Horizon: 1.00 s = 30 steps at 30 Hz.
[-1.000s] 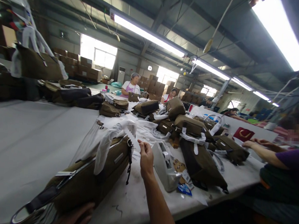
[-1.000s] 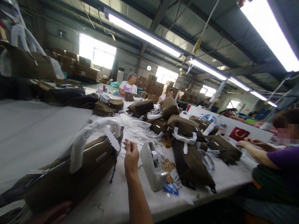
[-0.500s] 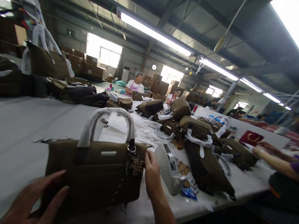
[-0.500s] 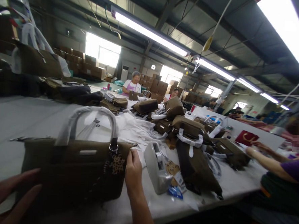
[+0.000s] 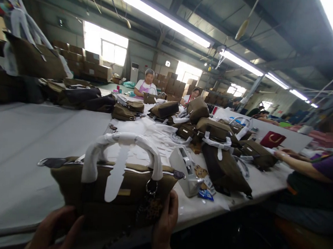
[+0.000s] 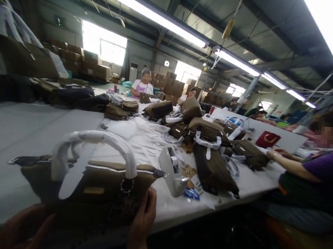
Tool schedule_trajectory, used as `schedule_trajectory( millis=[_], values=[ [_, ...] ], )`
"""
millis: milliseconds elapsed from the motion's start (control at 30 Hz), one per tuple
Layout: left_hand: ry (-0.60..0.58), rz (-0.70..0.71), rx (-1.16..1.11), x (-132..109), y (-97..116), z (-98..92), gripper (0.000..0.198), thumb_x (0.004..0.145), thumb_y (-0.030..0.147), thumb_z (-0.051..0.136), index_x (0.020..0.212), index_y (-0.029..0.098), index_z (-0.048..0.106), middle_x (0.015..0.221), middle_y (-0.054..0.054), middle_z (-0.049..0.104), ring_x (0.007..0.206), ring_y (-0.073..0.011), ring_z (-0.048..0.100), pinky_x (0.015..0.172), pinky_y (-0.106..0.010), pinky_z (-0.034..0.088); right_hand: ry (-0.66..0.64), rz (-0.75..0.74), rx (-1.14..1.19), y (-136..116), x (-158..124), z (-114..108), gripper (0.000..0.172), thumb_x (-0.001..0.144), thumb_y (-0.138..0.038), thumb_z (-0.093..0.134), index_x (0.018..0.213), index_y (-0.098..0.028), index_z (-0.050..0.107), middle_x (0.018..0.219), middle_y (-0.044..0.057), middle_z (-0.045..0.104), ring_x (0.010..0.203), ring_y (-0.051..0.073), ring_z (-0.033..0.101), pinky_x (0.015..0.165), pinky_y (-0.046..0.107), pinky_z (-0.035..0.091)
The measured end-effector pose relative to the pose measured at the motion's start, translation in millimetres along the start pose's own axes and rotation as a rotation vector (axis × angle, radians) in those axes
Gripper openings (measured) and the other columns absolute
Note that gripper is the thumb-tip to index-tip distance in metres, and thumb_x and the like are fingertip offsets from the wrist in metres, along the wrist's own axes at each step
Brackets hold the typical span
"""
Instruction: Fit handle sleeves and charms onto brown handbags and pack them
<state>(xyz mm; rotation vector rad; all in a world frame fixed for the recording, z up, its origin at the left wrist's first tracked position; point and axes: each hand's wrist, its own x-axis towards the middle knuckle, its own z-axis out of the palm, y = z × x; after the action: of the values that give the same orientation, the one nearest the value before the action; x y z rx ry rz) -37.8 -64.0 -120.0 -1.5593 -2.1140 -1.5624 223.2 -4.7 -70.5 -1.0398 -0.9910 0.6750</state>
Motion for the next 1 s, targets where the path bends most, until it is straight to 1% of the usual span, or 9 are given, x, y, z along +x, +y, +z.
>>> schedule_trajectory(
  millis=[100, 167, 233, 333, 500, 567, 667, 800, 1000],
  values=[
    [-0.097, -0.126, -0.022, 8.6, 19.2, -3.9, 0.044, 0.091, 0.066, 0.056, 0.110, 0.026, 0.062, 0.104, -0.007, 0.073, 0.087, -0.0293, 0.075, 0.077, -0.041, 0.060, 0.009, -0.070, -0.057, -0.2, 3.0, 0.3, 0.030, 0.102, -0.046, 0.053, 0.106, -0.021, 0.068, 0.106, 0.007, 0.070, 0.103, 0.022, 0.064, 0.094, 0.033, 0.051],
    [-0.147, -0.131, -0.054, 10.6, 38.1, -11.4, 0.043, 0.091, 0.066, 0.057, 0.109, 0.028, 0.062, 0.102, -0.005, 0.074, 0.088, -0.0279, 0.075, 0.073, -0.037, 0.060, -0.009, -0.087, -0.109, -5.2, 5.1, -5.7, 0.028, 0.102, -0.044, 0.055, 0.105, -0.021, 0.071, 0.110, 0.008, 0.071, 0.106, 0.023, 0.065, 0.096, 0.035, 0.051],
    [-0.164, -0.026, -0.086, 9.2, 60.2, -19.2, 0.038, 0.094, 0.063, 0.057, 0.110, 0.030, 0.063, 0.104, -0.003, 0.075, 0.091, -0.0255, 0.076, 0.078, -0.035, 0.061, -0.030, -0.130, -0.163, -15.2, 6.0, -15.6, 0.025, 0.101, -0.040, 0.058, 0.102, -0.022, 0.075, 0.116, 0.009, 0.071, 0.108, 0.024, 0.066, 0.097, 0.037, 0.052],
    [-0.209, 0.243, -0.154, 10.8, 98.0, -22.7, 0.032, 0.099, 0.058, 0.055, 0.115, 0.032, 0.064, 0.110, 0.001, 0.078, 0.098, -0.0225, 0.076, 0.093, -0.032, 0.060, -0.064, -0.258, -0.237, -39.6, 5.0, -30.0, 0.016, 0.099, -0.032, 0.063, 0.098, -0.026, 0.079, 0.117, 0.008, 0.071, 0.107, 0.023, 0.067, 0.094, 0.035, 0.055],
    [-0.206, 0.485, -0.185, 28.1, 149.6, -0.7, 0.037, 0.101, 0.055, 0.054, 0.126, 0.028, 0.061, 0.116, -0.002, 0.077, 0.101, -0.0198, 0.077, 0.091, -0.026, 0.060, -0.227, -0.402, -0.329, -79.0, 0.8, -35.8, 0.019, 0.098, -0.020, 0.065, 0.103, -0.030, 0.080, 0.098, 0.004, 0.074, 0.092, 0.018, 0.072, 0.083, 0.025, 0.059],
    [-0.183, 0.516, -0.139, 31.2, 157.5, 9.3, 0.039, 0.102, 0.056, 0.051, 0.126, 0.026, 0.060, 0.113, -0.004, 0.078, 0.097, -0.0201, 0.077, 0.087, -0.027, 0.061, -0.255, -0.429, -0.380, -83.8, -0.5, -35.3, 0.022, 0.098, -0.018, 0.064, 0.108, -0.030, 0.080, 0.094, 0.003, 0.074, 0.087, 0.017, 0.073, 0.080, 0.024, 0.059],
    [-0.183, 0.495, -0.106, 30.8, 158.4, 16.3, 0.035, 0.103, 0.051, 0.051, 0.126, 0.025, 0.059, 0.112, -0.005, 0.077, 0.095, -0.0200, 0.077, 0.086, -0.028, 0.060, -0.212, -0.480, -0.463, -81.8, 0.1, -36.0, 0.024, 0.097, -0.018, 0.064, 0.110, -0.029, 0.081, 0.093, 0.005, 0.074, 0.085, 0.018, 0.073, 0.080, 0.025, 0.060],
    [-0.205, 0.464, -0.133, 30.7, 155.1, 14.4, 0.028, 0.102, 0.043, 0.055, 0.124, 0.025, 0.060, 0.111, -0.003, 0.076, 0.094, -0.0181, 0.076, 0.089, -0.025, 0.058, -0.148, -0.538, -0.538, -78.6, 5.0, -37.5, 0.022, 0.097, -0.018, 0.063, 0.107, -0.026, 0.081, 0.092, 0.006, 0.075, 0.085, 0.019, 0.073, 0.081, 0.028, 0.060],
    [-0.228, 0.478, -0.144, 33.1, 155.5, 13.5, 0.024, 0.100, 0.037, 0.060, 0.122, 0.027, 0.062, 0.112, -0.001, 0.075, 0.098, -0.0175, 0.075, 0.093, -0.023, 0.055, -0.143, -0.572, -0.580, -78.3, 7.9, -35.7, 0.022, 0.098, -0.016, 0.062, 0.106, -0.024, 0.081, 0.093, 0.006, 0.075, 0.087, 0.019, 0.073, 0.083, 0.026, 0.059]
  ],
)
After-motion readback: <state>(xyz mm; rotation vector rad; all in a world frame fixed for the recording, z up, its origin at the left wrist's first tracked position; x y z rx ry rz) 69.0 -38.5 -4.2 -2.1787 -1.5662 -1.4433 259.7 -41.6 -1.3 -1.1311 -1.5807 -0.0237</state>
